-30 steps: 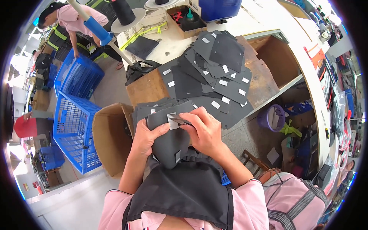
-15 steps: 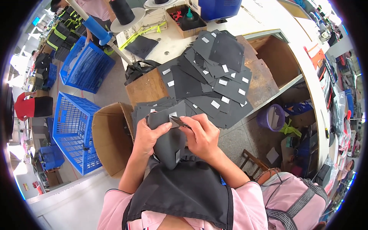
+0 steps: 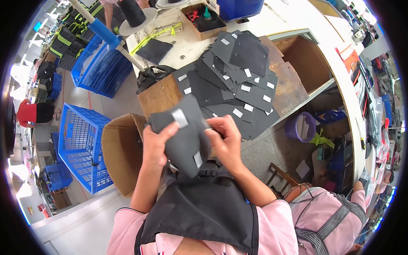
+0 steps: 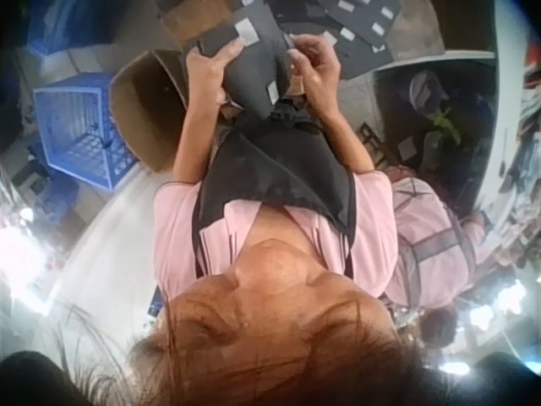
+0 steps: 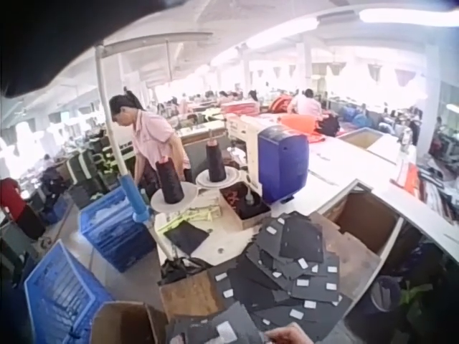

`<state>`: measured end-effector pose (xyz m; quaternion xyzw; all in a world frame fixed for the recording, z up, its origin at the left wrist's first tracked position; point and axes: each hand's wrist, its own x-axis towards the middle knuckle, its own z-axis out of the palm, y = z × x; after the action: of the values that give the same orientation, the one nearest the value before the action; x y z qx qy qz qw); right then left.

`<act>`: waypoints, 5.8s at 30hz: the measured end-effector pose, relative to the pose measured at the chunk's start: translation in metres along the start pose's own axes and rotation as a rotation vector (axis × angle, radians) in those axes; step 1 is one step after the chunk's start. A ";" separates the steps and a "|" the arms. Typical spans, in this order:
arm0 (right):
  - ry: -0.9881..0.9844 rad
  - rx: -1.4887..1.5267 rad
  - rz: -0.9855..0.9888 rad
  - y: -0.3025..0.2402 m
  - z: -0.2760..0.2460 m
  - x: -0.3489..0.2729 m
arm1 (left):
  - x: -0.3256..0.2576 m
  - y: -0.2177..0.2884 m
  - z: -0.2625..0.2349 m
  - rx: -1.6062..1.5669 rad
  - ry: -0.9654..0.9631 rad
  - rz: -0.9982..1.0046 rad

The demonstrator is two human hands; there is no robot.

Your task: Peeling adhesive backing from small white strips on black fabric pieces.

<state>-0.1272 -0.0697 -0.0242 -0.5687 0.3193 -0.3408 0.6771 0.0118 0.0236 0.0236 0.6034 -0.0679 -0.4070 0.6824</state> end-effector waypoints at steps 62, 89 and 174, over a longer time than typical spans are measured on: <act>-0.004 -0.534 -0.444 -0.024 -0.019 -0.001 | 0.001 -0.019 -0.005 -0.005 -0.358 -0.240; -0.077 -0.802 -0.570 -0.013 -0.020 -0.006 | 0.008 -0.026 -0.007 0.165 -0.363 -0.244; -0.110 -0.439 -0.166 -0.020 -0.115 0.130 | 0.114 -0.061 0.010 -0.002 -0.347 0.007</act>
<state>-0.1496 -0.2431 -0.0277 -0.7442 0.3008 -0.2861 0.5233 0.0524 -0.0535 -0.0730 0.5233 -0.1864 -0.5027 0.6623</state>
